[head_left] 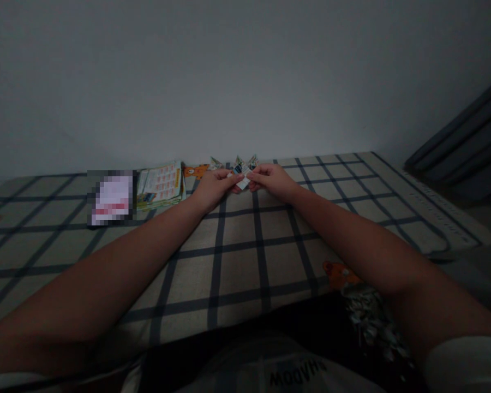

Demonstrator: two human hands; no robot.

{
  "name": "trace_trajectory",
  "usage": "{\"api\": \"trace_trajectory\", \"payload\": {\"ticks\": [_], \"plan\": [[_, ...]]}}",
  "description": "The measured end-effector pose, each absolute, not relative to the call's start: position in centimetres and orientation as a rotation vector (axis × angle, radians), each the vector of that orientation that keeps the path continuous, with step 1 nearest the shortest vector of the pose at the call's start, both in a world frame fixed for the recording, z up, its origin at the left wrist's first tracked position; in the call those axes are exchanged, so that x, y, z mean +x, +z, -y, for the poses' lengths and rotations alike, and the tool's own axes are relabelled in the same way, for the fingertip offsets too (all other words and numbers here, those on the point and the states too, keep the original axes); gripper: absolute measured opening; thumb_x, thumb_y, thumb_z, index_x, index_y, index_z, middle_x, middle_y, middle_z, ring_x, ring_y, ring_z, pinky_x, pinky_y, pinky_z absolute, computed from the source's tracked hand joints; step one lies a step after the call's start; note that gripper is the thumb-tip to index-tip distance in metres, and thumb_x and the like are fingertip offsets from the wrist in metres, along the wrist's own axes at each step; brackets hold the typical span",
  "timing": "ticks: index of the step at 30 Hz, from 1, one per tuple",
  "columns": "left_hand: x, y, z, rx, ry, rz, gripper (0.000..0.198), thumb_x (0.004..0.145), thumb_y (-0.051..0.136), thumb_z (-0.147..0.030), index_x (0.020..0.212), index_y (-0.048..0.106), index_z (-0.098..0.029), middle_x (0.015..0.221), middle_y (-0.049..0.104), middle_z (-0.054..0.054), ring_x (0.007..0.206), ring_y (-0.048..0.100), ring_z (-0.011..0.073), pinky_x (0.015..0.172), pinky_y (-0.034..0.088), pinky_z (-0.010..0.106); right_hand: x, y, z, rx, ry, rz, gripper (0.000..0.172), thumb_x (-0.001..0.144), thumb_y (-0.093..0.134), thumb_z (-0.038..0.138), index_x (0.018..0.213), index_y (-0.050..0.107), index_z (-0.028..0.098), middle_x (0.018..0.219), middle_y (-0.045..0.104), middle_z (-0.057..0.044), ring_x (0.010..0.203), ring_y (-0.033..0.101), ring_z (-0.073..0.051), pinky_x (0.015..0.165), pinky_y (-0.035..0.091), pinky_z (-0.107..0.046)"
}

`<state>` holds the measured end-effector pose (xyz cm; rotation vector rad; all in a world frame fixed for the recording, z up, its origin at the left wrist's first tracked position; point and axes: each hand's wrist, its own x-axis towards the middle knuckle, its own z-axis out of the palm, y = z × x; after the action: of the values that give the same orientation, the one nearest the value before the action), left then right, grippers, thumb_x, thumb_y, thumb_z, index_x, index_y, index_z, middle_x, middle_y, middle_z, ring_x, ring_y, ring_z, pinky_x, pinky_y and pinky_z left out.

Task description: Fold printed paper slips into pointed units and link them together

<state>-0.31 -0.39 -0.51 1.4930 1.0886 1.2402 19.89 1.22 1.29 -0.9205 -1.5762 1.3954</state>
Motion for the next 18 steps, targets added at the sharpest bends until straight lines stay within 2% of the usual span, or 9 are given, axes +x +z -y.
{"api": "trace_trajectory", "payload": {"ticks": [4,8,14,18], "plan": [[-0.22,-0.68,0.03,1.38,1.262,-1.009,0.056,0.061,0.094,-0.067,0.07,0.073,-0.016,0.07,0.073,0.005,0.062,0.064,0.0139,0.064,0.055,0.027,19.84,1.28,-1.3,-0.922,1.397,1.55,0.025,0.09,0.082,0.023,0.073,0.065,0.016,0.067,0.07,-0.001,0.064,0.067,-0.011,0.066,0.059,-0.022],[-0.11,-0.8,-0.25,1.345,1.25,-0.976,0.058,0.06,0.093,-0.069,0.071,0.073,-0.016,0.071,0.074,0.006,0.064,0.064,0.0143,0.065,0.056,0.027,19.68,1.31,-1.4,-0.91,1.401,1.542,0.024,0.089,0.083,0.023,0.073,0.065,0.016,0.066,0.069,0.0,0.064,0.066,-0.01,0.067,0.059,-0.022],[0.05,-0.51,-0.17,1.286,1.219,-0.993,0.048,0.083,0.08,-0.063,0.073,0.069,-0.018,0.07,0.071,0.004,0.064,0.066,0.0143,0.071,0.059,0.029,19.61,1.41,-1.48,-0.913,1.395,1.504,0.022,0.087,0.084,0.022,0.076,0.066,0.016,0.07,0.07,0.0,0.063,0.065,-0.009,0.066,0.06,-0.021],[-0.09,-0.65,-0.14,1.281,1.246,-0.962,0.044,0.087,0.078,-0.06,0.076,0.07,-0.018,0.074,0.072,0.004,0.067,0.067,0.0145,0.071,0.06,0.028,19.61,1.4,-1.44,-0.922,1.399,1.496,0.024,0.088,0.085,0.023,0.074,0.065,0.016,0.068,0.069,0.0,0.062,0.065,-0.01,0.067,0.06,-0.022]]}}
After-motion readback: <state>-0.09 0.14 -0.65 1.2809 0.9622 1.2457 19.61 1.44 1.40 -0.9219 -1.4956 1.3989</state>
